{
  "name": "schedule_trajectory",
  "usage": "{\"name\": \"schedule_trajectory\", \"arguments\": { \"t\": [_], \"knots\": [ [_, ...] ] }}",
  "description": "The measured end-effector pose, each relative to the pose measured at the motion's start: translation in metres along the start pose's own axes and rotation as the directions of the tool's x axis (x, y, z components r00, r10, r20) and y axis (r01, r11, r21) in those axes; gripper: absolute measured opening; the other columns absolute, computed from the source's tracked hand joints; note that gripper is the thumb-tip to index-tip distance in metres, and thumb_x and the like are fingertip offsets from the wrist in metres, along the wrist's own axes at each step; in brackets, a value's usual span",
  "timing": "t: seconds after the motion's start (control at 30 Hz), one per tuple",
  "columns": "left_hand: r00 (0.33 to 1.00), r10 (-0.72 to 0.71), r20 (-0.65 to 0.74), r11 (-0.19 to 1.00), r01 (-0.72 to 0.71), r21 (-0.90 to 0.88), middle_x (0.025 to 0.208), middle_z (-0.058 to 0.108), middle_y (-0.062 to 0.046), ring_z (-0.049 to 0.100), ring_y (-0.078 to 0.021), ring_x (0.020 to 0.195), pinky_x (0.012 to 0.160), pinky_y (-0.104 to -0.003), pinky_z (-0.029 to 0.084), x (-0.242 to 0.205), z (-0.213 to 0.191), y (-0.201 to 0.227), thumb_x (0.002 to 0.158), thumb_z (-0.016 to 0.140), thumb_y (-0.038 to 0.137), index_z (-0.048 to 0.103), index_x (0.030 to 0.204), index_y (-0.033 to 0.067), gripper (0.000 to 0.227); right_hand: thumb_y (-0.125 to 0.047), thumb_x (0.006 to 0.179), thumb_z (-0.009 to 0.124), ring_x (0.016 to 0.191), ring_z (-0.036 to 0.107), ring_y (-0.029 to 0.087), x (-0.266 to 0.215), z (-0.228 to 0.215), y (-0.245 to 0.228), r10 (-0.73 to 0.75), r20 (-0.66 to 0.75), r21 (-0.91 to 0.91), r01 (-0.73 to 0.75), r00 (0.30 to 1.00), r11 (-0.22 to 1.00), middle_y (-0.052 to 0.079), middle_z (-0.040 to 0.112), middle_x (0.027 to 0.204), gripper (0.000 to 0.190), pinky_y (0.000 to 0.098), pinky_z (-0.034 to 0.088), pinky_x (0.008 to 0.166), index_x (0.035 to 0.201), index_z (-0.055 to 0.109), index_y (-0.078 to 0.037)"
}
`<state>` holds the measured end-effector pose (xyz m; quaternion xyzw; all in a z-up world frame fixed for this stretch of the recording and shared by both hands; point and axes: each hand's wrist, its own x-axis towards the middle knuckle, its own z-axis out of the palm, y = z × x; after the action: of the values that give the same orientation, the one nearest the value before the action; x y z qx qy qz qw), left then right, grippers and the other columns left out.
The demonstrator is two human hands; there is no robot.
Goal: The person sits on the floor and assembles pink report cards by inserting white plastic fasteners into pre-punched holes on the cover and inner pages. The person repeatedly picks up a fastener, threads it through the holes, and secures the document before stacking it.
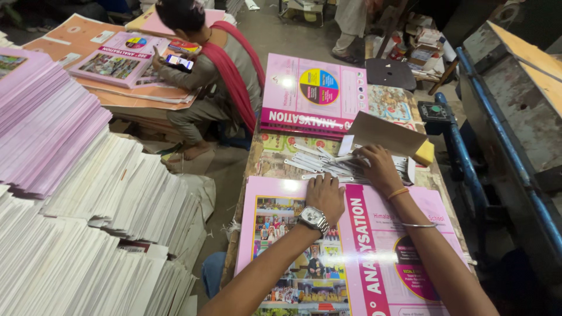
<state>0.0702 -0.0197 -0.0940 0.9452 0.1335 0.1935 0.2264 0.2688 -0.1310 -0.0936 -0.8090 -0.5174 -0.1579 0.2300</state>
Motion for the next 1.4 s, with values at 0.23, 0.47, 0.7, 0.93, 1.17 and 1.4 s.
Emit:
{"name": "schedule_trajectory", "arguments": {
  "t": [0.23,0.47,0.7,0.93,1.17,1.4],
  "knots": [
    [1.0,0.012,0.0,1.0,-0.012,-0.009,0.114,0.059,-0.018,0.054,-0.0342,0.11,0.1,-0.048,0.039,-0.001,-0.003,0.0,0.1,0.054,0.028,0.067,0.11,-0.0022,0.034,-0.008,0.087,0.068,0.108,0.061,0.028,-0.002,-0.007,-0.006,0.007,-0.027,-0.024,-0.008,1.0,1.0,0.005,0.069,0.107,0.021,0.0436,0.045,0.091,0.107,0.072,-0.012],
    [0.996,0.019,-0.084,0.993,-0.029,-0.113,0.12,0.056,-0.022,0.052,-0.0379,0.116,0.101,-0.049,0.04,0.0,-0.001,-0.004,0.096,0.055,0.024,0.064,0.116,-0.0058,0.037,-0.005,0.091,0.067,0.099,0.063,0.028,-0.001,-0.018,-0.019,-0.009,-0.2,-0.05,-0.001,0.98,0.999,0.006,0.069,0.1,0.018,0.0424,0.044,0.089,0.107,0.072,-0.011],
    [0.992,-0.119,-0.031,0.88,0.091,-0.465,0.127,0.057,-0.021,0.053,-0.0362,0.123,0.105,-0.047,0.045,0.012,0.004,-0.016,0.103,0.052,0.038,0.06,0.13,-0.001,0.048,-0.006,0.09,0.069,0.098,0.063,0.027,-0.003,-0.026,-0.044,-0.101,-0.373,-0.083,0.075,0.922,0.994,0.005,0.067,0.096,0.014,0.0433,0.044,0.092,0.103,0.071,-0.013],
    [0.972,-0.232,-0.016,0.491,0.103,-0.865,0.138,0.058,-0.017,0.066,-0.0239,0.113,0.089,-0.035,0.059,0.024,0.007,-0.033,0.093,0.064,0.026,0.037,0.149,0.0045,0.066,0.003,0.079,0.065,0.097,0.064,0.021,-0.008,-0.025,-0.082,-0.291,-0.33,-0.175,0.245,0.898,0.954,0.002,0.069,0.104,0.039,0.046,0.042,0.1,0.114,0.071,-0.013],
    [0.954,-0.299,0.003,0.102,0.035,-0.994,0.108,0.075,-0.013,0.075,-0.0192,0.099,0.09,-0.03,0.063,0.029,0.025,-0.061,0.102,0.061,0.018,0.066,0.116,-0.003,0.026,-0.006,0.088,0.069,0.099,0.063,0.024,-0.011,-0.028,-0.111,-0.283,-0.257,-0.089,0.269,0.924,0.959,0.007,0.068,0.108,0.04,0.0429,0.043,0.097,0.128,0.07,-0.009],
    [0.771,-0.637,-0.02,0.065,0.028,-0.997,0.1,0.071,-0.009,0.07,-0.0186,0.081,0.076,-0.032,0.063,0.038,0.014,-0.101,0.101,0.065,0.023,0.062,0.115,0.0011,0.027,-0.02,0.092,0.072,0.103,0.062,0.028,-0.009,-0.025,-0.08,-0.125,-0.385,0.012,0.14,0.915,0.99,0.01,0.066,0.108,0.028,0.0442,0.045,0.09,0.118,0.068,-0.009]
  ]
}}
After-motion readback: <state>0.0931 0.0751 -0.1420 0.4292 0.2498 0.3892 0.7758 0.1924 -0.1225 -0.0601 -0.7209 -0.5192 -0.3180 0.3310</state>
